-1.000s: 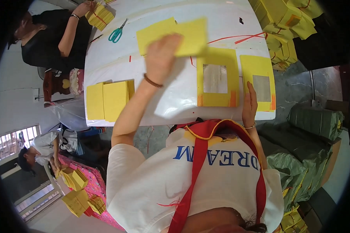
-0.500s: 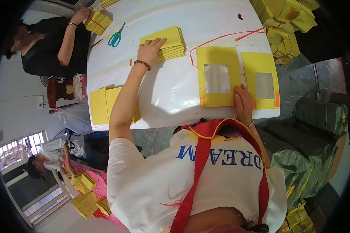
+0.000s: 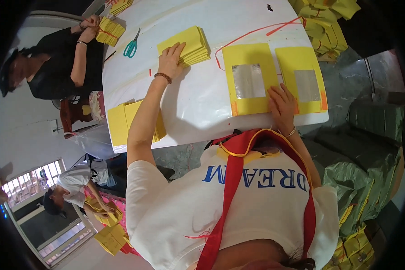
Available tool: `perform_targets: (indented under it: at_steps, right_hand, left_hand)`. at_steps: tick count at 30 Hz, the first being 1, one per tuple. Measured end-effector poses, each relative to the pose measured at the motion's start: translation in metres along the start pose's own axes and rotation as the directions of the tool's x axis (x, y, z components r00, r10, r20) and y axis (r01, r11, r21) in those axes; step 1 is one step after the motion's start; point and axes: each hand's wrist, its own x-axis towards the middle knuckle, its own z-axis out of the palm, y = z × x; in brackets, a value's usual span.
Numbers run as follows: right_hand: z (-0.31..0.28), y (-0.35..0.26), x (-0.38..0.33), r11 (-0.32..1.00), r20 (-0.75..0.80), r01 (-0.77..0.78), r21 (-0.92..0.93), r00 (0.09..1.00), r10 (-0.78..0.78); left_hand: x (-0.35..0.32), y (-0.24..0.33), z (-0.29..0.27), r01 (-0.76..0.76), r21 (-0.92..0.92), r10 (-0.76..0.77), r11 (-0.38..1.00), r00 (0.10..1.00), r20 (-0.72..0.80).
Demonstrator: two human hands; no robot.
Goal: The recorder is stacking and organizing yellow paper sheets with silver foil squares on a table.
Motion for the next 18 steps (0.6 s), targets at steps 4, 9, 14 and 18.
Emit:
perform_targets:
  at_steps: [4, 9, 14, 18]
  right_hand:
    - [0.001, 0.007, 0.001, 0.995, 0.04, 0.037, -0.096, 0.999, -0.033]
    - [0.002, 0.01, 0.004, 0.994, 0.07, 0.059, -0.091, 0.996, -0.053]
    - [0.001, 0.015, 0.007, 0.995, 0.112, 0.057, -0.078, 0.993, -0.048]
    - [0.001, 0.014, 0.008, 0.996, 0.082, 0.068, -0.052, 0.995, -0.064]
  left_hand:
    - [0.002, 0.007, -0.008, 0.02, 0.112, -0.025, 0.994, 0.999, 0.037]
    - [-0.003, 0.014, -0.016, -0.003, 0.081, 0.01, 0.997, 0.997, -0.077]
    - [-0.015, 0.065, -0.017, -0.138, -0.023, 0.123, 0.99, 0.938, -0.324]
    - [-0.053, 0.147, 0.017, -0.42, -0.36, 0.342, 0.833, 0.903, -0.261]
